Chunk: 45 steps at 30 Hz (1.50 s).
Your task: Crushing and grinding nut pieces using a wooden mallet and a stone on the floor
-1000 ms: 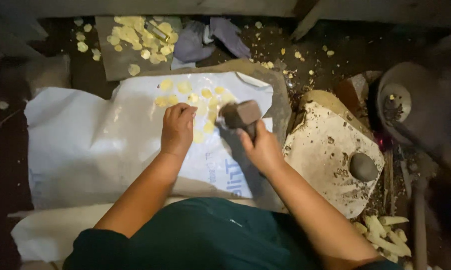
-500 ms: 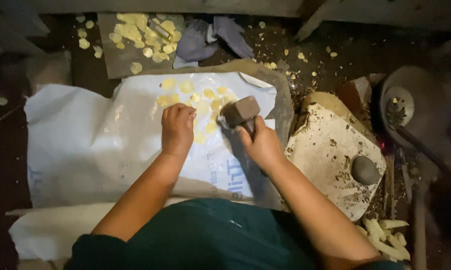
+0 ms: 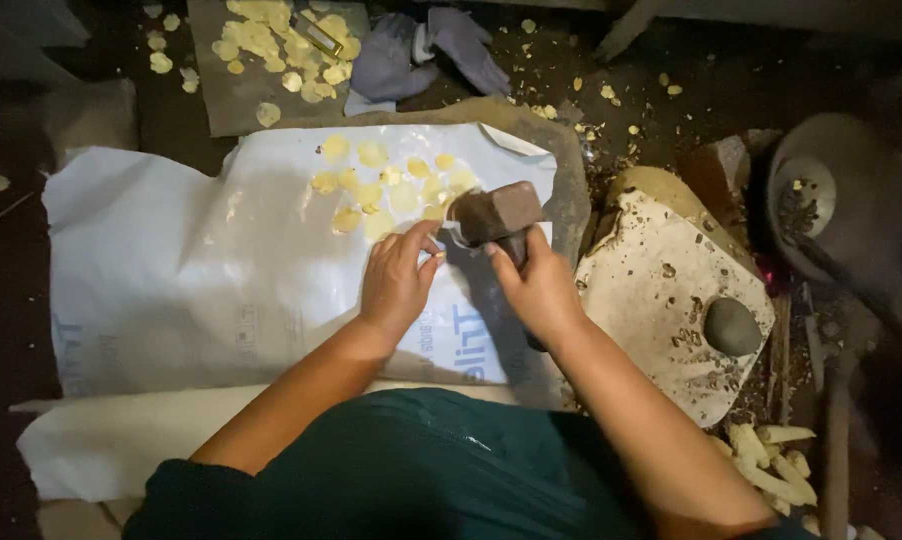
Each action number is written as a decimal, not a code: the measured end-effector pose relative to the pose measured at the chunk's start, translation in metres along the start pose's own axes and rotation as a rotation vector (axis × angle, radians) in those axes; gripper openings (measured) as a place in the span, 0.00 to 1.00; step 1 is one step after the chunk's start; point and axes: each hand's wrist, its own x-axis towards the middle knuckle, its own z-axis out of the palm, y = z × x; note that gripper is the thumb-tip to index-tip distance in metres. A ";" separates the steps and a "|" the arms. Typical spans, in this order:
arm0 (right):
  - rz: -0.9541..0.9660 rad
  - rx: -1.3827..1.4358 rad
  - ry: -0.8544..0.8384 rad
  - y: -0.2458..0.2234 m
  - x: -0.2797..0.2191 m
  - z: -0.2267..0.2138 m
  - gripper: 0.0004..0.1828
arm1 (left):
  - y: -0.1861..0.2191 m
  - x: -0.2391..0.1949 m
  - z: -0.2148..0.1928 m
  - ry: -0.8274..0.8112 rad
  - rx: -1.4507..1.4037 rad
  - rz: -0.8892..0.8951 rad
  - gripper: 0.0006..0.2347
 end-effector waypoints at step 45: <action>0.084 -0.021 -0.161 0.004 0.009 0.023 0.31 | -0.040 0.051 -0.009 0.126 0.388 0.031 0.09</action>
